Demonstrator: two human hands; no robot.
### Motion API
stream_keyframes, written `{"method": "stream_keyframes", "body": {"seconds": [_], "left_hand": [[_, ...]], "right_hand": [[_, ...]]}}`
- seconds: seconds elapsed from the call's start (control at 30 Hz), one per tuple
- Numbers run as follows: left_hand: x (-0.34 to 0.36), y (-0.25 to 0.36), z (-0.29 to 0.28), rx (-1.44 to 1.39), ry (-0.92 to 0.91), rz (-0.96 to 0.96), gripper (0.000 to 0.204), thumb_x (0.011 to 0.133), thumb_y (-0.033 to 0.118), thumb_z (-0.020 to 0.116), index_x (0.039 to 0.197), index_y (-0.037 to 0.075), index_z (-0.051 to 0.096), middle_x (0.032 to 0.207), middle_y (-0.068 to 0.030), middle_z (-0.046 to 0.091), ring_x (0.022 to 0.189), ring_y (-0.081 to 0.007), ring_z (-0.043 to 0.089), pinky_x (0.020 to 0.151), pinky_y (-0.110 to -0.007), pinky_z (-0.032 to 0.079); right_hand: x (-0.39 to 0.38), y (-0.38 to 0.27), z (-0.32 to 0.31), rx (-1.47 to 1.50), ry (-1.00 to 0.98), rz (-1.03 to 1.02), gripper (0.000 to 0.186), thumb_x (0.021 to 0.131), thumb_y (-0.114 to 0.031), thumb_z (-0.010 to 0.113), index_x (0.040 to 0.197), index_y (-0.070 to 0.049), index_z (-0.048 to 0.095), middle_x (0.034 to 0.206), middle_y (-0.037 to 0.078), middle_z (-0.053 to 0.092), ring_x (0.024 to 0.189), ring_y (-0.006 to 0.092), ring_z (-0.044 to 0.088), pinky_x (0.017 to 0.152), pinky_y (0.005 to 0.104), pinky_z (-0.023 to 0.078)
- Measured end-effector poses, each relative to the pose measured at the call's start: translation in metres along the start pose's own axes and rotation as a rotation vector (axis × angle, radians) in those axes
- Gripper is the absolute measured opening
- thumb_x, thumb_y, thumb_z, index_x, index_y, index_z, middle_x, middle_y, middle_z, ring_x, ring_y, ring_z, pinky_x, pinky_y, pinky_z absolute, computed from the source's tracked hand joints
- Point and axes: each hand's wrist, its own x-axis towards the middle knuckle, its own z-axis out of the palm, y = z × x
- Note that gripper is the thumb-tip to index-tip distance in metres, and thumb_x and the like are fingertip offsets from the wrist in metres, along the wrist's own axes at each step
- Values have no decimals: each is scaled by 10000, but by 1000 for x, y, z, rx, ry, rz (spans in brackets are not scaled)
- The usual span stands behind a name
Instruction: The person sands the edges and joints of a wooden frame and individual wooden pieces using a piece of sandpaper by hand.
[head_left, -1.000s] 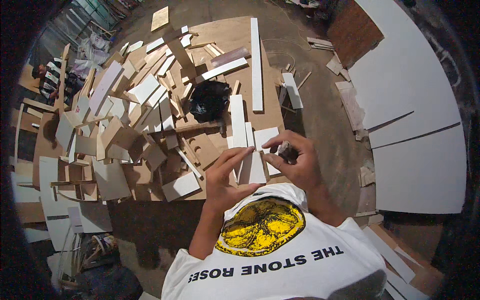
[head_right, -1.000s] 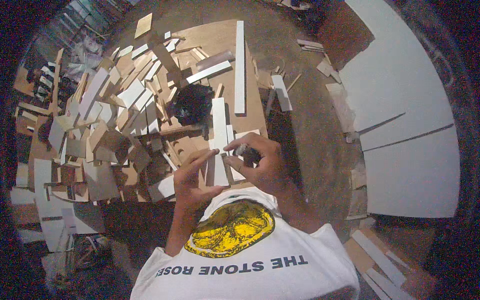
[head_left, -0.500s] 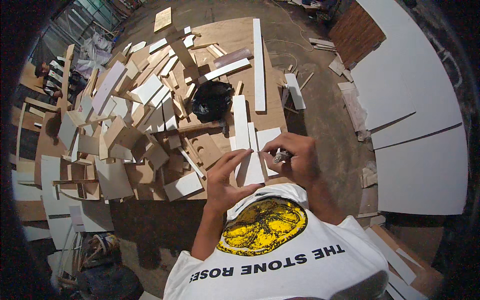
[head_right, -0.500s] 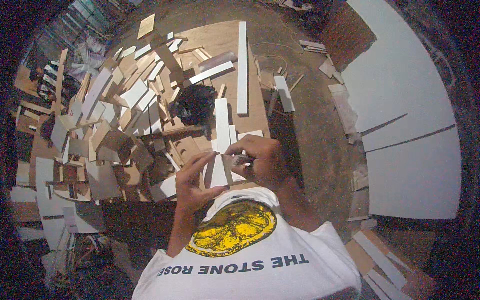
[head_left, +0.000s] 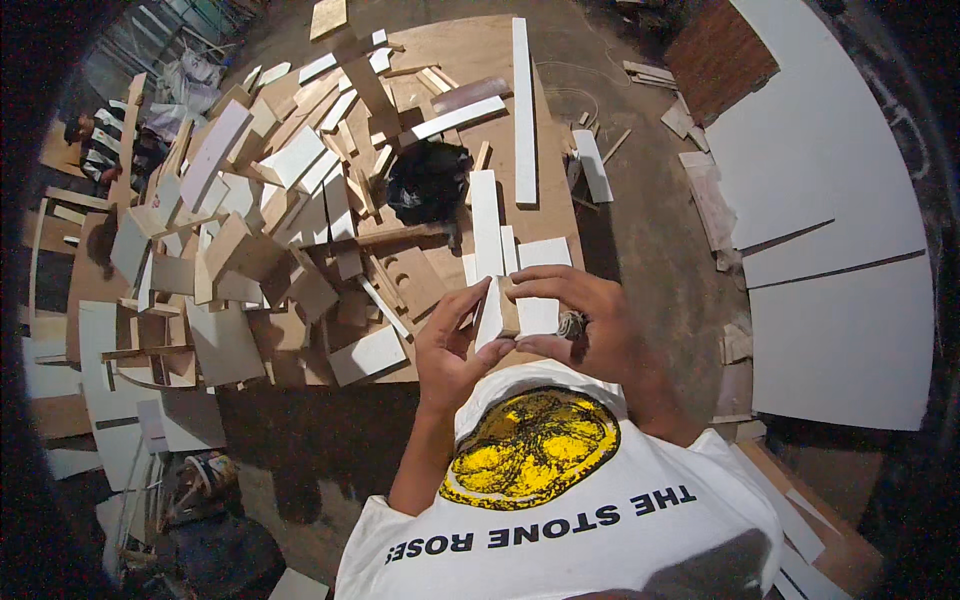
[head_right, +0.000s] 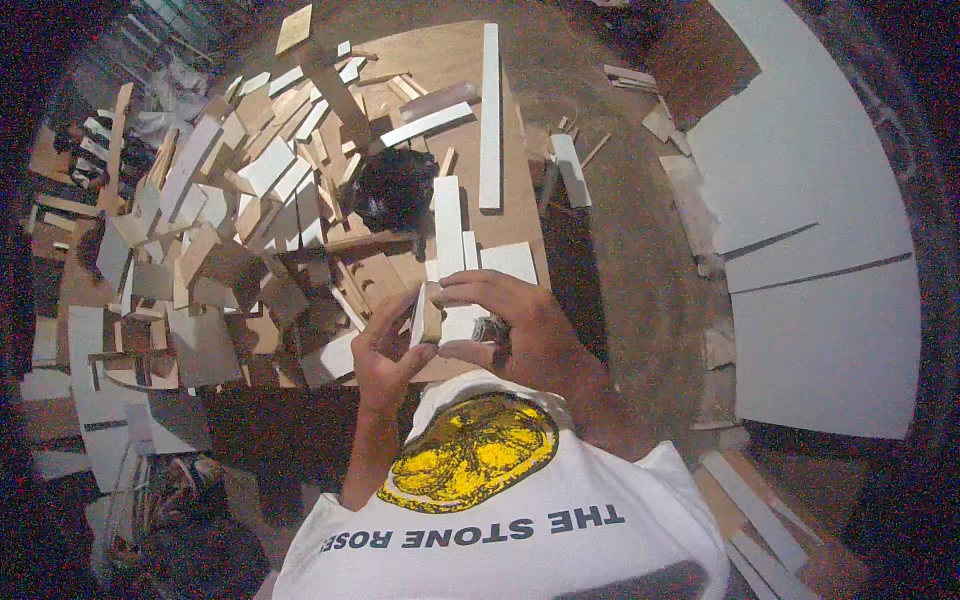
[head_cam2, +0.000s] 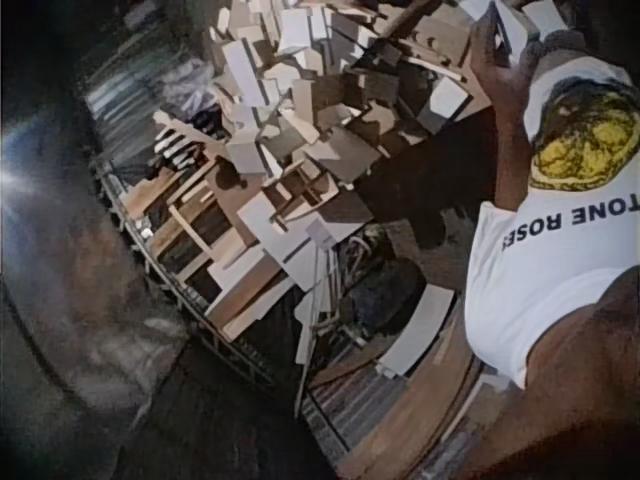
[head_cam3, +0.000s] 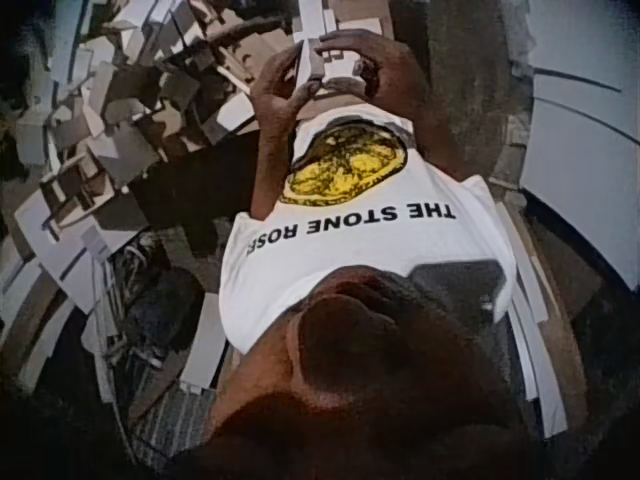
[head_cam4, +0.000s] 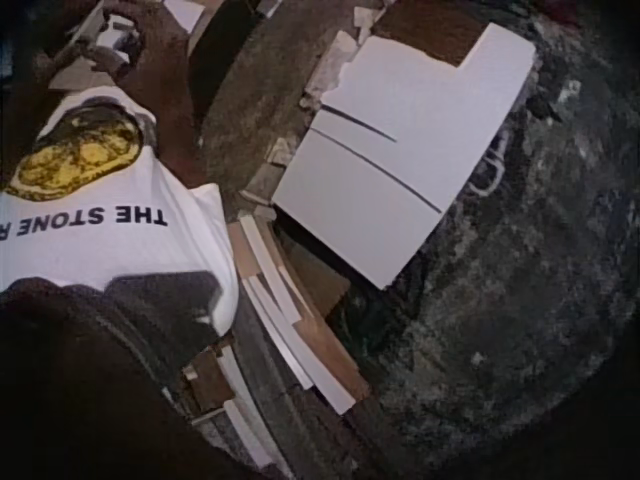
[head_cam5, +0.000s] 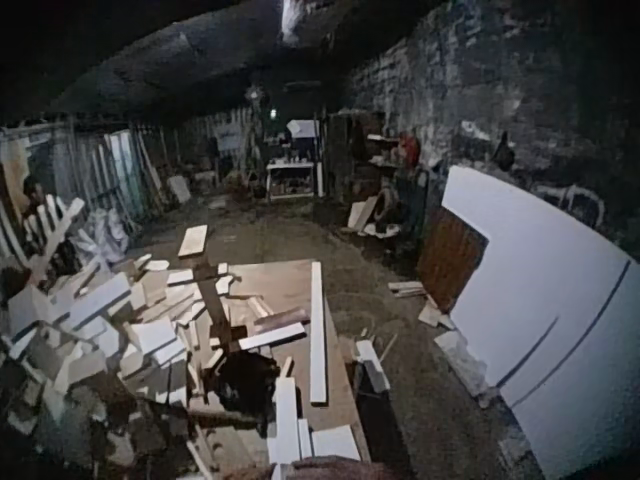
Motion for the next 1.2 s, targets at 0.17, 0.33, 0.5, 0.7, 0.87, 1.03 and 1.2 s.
{"method": "stream_keyframes", "body": {"seconds": [0.17,0.33,0.5,0.7,0.87,1.03,1.2], "left_hand": [[-16,-2,-13,71,36,39,740,763,137,901,1402,-50,579,1275,-128,597,1182,-212,600,1037,-340,486],[-20,-1,-42,341,79,149,799,710,239,919,1379,-66,605,1237,-181,649,1158,-247,616,1025,-358,470],[-22,12,-73,135,81,101,772,725,120,899,1402,-71,581,1255,-149,609,1171,-229,607,1024,-345,492],[-22,35,-108,-69,72,10,680,759,-20,858,1384,-65,596,1220,-104,588,1138,-203,622,991,-340,551],[-34,38,-140,-29,67,-91,597,803,33,843,1355,-50,631,1204,-82,585,982,-153,647,829,-257,581],[-43,30,-174,282,-191,243,592,737,50,888,1296,2,699,1198,-71,585,1024,-158,615,910,-290,556],[-30,38,-194,15,-58,-79,705,750,27,873,1402,-3,607,1208,-75,592,1115,-185,622,955,-323,573]], "right_hand": [[-2,-8,19,74,51,129,548,788,-291,870,1243,-62,667,1230,170,642,1149,317,653,970,398,537],[2,2,45,127,228,252,325,961,-255,697,1217,-56,670,1076,149,631,999,258,659,856,360,537],[19,-36,78,-113,265,152,181,920,-45,705,1093,-76,748,927,106,680,828,229,692,741,335,551],[30,-70,128,30,304,24,318,765,90,788,1042,-67,773,904,107,702,796,173,719,681,280,584],[48,-82,166,-8,358,123,247,770,6,830,1004,-64,797,960,108,724,856,205,727,709,320,589],[62,-89,190,-109,508,202,182,840,95,713,989,9,775,943,90,692,847,147,671,728,264,542],[54,-86,198,42,599,241,192,843,91,718,1012,17,772,960,99,692,810,135,666,702,249,530]]}}
